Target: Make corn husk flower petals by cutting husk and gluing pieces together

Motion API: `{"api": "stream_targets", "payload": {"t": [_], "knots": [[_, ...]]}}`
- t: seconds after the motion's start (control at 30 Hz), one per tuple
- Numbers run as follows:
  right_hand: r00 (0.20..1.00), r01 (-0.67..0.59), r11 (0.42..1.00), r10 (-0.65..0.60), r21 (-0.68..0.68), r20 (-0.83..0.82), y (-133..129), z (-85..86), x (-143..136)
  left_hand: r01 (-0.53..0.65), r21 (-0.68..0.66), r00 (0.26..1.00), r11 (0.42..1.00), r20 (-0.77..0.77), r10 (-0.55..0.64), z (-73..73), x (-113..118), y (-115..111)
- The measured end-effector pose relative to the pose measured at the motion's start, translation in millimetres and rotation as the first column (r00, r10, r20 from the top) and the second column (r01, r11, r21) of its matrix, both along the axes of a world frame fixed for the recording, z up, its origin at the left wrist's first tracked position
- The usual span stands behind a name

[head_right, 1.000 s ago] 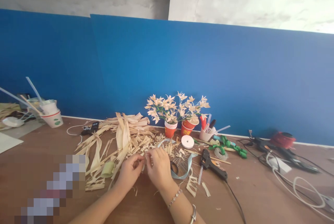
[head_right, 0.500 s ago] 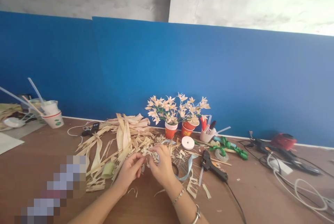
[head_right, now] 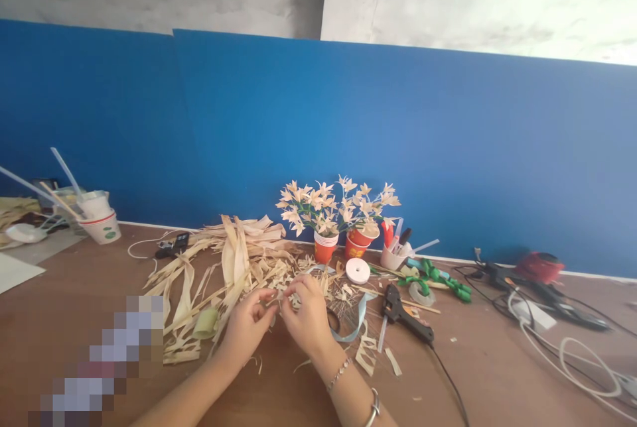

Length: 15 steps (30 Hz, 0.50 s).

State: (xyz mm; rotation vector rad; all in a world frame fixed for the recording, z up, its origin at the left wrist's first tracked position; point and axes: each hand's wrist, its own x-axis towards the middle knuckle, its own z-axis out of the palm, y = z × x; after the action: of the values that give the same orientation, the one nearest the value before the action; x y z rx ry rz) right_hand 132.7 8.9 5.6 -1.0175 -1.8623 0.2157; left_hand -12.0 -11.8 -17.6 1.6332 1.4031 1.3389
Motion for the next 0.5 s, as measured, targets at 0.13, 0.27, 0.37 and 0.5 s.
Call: {"api": "stream_targets", "payload": {"t": [0.13, 0.27, 0.37, 0.5], "knots": [[1.0, -0.018, 1.0, 0.018, 0.015, 0.023, -1.3, 1.3, -0.8, -0.027, 0.15, 0.987, 0.988, -0.155, 0.051, 1.1, -1.5, -1.6], [0.998, -0.04, 0.999, 0.04, 0.013, 0.044, -2.0, 1.6, -0.9, -0.021, 0.221, 0.976, 0.975, -0.208, 0.069, 3.5, -3.1, -1.6], [0.998, -0.048, 0.999, 0.048, 0.011, 0.052, -3.4, 2.7, -1.4, -0.026, 0.227, 0.973, 0.974, -0.218, 0.077, 4.7, -3.5, -1.1], [0.997, -0.074, 0.997, 0.074, -0.001, 0.022, -4.7, 4.8, -1.6, -0.041, 0.159, 0.982, 0.986, -0.174, 0.069, 5.4, -3.9, -0.6]]}}
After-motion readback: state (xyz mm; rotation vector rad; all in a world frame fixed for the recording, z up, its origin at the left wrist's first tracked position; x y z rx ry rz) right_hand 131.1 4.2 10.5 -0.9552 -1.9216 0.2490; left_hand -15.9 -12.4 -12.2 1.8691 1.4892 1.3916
